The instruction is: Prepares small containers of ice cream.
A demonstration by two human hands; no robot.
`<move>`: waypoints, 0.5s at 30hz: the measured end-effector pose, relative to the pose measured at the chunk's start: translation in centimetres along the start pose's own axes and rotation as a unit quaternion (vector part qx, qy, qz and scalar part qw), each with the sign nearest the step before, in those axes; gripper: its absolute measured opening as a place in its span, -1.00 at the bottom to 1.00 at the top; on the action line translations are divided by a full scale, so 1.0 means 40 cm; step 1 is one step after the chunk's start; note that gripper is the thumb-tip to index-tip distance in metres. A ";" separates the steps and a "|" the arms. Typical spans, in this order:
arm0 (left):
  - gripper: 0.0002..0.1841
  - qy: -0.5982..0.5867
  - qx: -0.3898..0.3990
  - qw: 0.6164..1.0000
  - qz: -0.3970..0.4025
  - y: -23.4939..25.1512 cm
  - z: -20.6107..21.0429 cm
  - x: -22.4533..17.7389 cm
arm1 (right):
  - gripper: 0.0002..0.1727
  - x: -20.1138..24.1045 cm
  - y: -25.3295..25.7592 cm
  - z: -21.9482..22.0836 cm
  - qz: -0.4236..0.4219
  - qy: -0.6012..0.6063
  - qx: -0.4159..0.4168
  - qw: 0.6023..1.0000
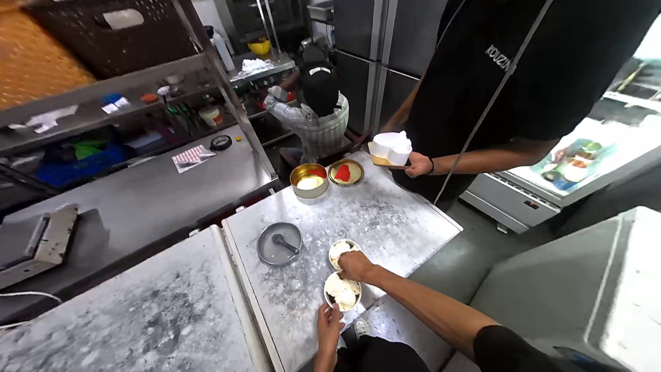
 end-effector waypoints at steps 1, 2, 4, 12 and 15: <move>-0.46 -0.001 -0.012 1.000 0.002 0.001 0.002 0.000 | -0.63 0.004 -0.003 0.003 0.000 0.006 -0.016 1.000; -0.50 0.003 -0.030 1.000 0.006 0.005 0.001 -0.002 | -0.66 0.007 -0.005 0.003 0.003 0.013 -0.025 1.000; -0.58 0.037 -0.070 0.997 0.022 0.019 -0.004 -0.017 | -0.72 0.000 -0.004 -0.008 0.025 0.041 -0.036 0.998; -0.67 0.323 -0.104 0.937 0.089 0.049 -0.079 -0.061 | -0.52 -0.170 0.070 -0.036 0.237 0.171 -0.089 0.952; -0.61 0.380 -0.082 0.918 0.075 0.032 -0.100 -0.066 | -0.56 -0.224 0.103 -0.003 0.184 0.219 -0.060 0.956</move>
Point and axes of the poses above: each hand's wrist, its own y-axis towards the middle knuckle, its own z-axis out of the palm, x = y × z, the point moved 2 cm from there along y, towards the middle knuckle, and after that the axes turned 2 degrees about -x, right-handed, at the moved point
